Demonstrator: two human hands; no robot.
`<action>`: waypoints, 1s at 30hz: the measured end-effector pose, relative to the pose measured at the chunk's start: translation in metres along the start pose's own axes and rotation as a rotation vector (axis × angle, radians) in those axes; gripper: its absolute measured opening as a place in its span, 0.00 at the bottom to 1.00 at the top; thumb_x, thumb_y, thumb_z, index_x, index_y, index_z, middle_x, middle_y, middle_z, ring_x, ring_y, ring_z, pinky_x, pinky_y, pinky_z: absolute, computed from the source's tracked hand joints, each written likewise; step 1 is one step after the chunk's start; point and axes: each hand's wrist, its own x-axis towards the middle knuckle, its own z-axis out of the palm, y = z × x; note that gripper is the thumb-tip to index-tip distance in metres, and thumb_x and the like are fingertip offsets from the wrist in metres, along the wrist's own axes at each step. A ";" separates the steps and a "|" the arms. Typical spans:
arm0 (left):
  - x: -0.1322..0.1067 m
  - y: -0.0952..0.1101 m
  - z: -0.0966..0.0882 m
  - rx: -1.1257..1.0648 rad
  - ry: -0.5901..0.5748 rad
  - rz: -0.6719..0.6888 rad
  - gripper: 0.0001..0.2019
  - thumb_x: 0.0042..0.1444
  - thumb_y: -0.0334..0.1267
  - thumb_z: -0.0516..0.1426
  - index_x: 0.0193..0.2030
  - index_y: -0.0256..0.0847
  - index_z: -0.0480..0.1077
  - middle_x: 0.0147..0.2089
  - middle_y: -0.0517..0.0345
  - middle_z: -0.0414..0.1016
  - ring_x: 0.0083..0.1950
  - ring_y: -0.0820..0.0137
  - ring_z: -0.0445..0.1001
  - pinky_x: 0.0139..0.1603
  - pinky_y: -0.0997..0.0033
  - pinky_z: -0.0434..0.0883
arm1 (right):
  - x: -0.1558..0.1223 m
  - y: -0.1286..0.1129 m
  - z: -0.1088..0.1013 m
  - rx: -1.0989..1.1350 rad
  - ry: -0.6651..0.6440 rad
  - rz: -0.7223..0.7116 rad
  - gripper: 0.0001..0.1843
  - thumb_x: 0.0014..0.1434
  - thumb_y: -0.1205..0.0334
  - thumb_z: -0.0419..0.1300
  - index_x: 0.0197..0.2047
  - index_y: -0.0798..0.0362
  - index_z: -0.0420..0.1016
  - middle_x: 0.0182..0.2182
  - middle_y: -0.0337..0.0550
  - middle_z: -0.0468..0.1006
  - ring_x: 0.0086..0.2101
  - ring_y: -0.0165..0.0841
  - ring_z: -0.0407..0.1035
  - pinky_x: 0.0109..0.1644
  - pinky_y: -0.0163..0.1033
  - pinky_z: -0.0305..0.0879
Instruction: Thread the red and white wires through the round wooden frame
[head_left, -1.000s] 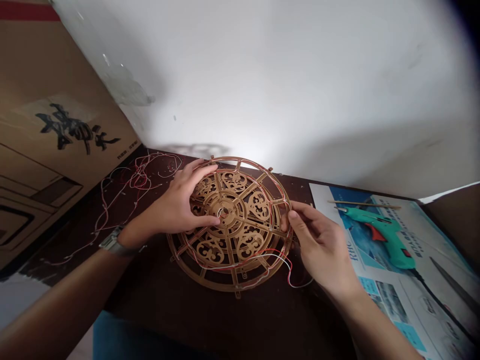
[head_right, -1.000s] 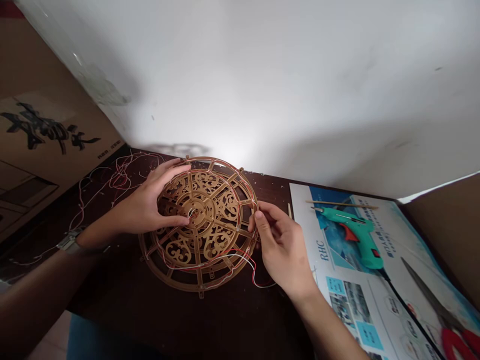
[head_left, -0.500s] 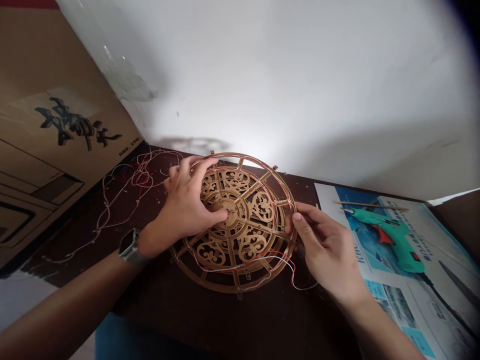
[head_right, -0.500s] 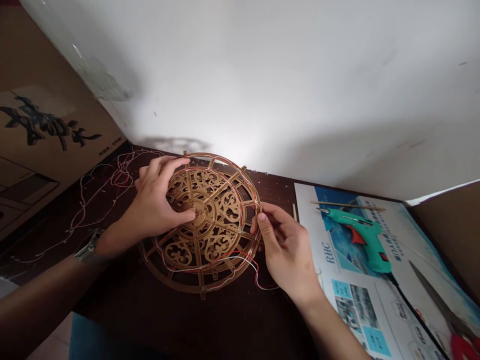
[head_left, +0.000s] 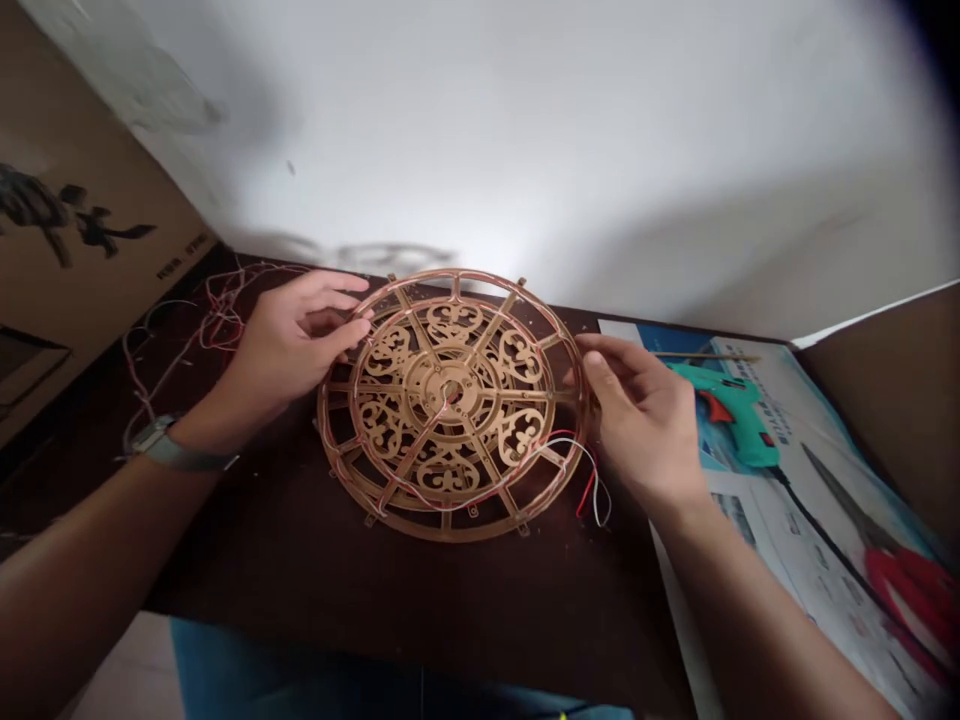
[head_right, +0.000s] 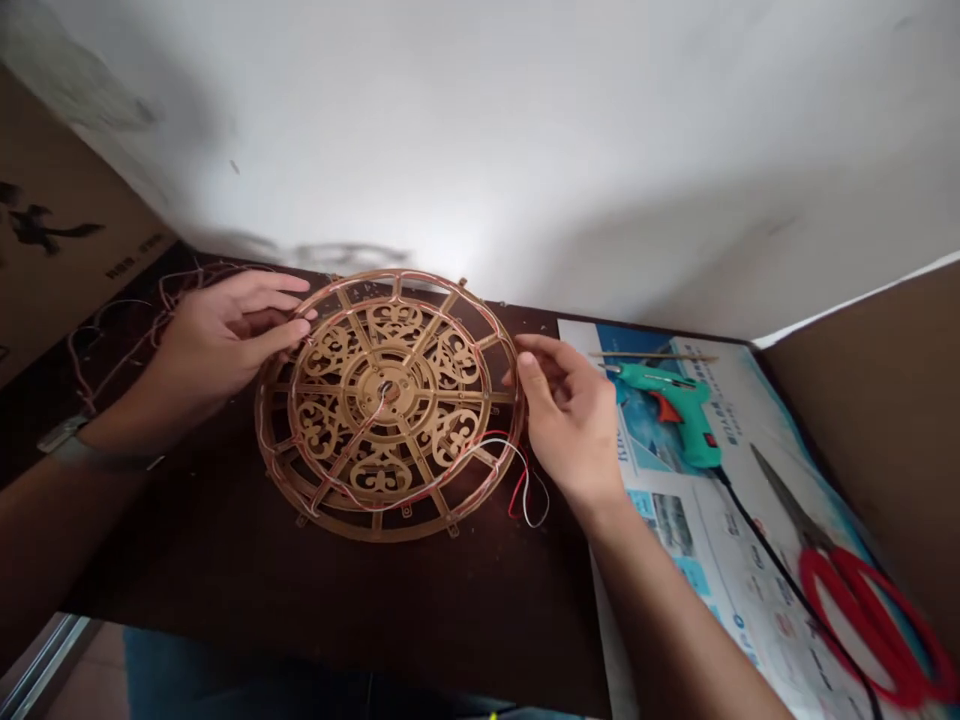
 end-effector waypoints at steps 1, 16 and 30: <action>-0.002 -0.002 0.002 -0.001 0.026 0.001 0.24 0.58 0.51 0.73 0.58 0.46 0.82 0.54 0.53 0.88 0.53 0.56 0.87 0.52 0.54 0.86 | 0.000 0.001 0.000 0.012 -0.005 0.009 0.22 0.71 0.45 0.69 0.59 0.50 0.84 0.40 0.45 0.88 0.38 0.36 0.84 0.45 0.42 0.85; 0.001 -0.028 -0.015 0.518 0.015 0.133 0.21 0.65 0.52 0.66 0.58 0.42 0.84 0.46 0.63 0.89 0.41 0.68 0.80 0.52 0.55 0.80 | -0.011 -0.001 0.003 -0.253 -0.142 -0.125 0.19 0.70 0.55 0.70 0.62 0.49 0.82 0.56 0.49 0.87 0.46 0.38 0.84 0.51 0.46 0.85; -0.047 0.017 0.023 0.311 -0.817 0.774 0.06 0.76 0.37 0.64 0.46 0.46 0.84 0.44 0.59 0.86 0.46 0.66 0.83 0.55 0.60 0.74 | -0.050 -0.041 0.029 -0.406 -0.652 -0.755 0.12 0.71 0.76 0.67 0.53 0.52 0.80 0.47 0.46 0.82 0.50 0.37 0.76 0.57 0.50 0.78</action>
